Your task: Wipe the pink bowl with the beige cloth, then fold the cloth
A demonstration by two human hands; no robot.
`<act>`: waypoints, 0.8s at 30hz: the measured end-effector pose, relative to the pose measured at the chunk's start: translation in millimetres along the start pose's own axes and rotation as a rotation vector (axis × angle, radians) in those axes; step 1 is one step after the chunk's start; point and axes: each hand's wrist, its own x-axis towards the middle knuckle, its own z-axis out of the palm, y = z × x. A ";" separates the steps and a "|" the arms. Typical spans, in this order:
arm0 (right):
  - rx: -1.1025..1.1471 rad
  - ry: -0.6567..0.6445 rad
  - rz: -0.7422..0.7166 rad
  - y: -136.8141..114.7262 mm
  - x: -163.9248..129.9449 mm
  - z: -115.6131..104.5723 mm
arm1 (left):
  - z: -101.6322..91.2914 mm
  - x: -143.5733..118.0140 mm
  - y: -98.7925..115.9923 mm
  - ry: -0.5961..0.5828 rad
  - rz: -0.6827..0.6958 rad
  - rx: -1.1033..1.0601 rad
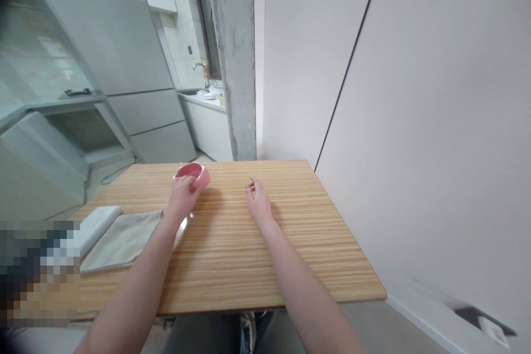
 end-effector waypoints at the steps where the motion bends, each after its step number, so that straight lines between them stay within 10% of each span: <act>1: 0.074 0.022 0.015 -1.3 0.0 0.4 | 3.9 -0.7 13.0 -0.046 0.097 -0.082; 8: 0.535 0.064 0.209 -3.7 4.5 2.6 | 22.5 -26.2 79.1 -0.303 0.466 -0.414; 24: 0.382 0.031 0.281 14.6 3.4 9.6 | 14.9 -31.4 80.3 -0.549 0.476 -0.353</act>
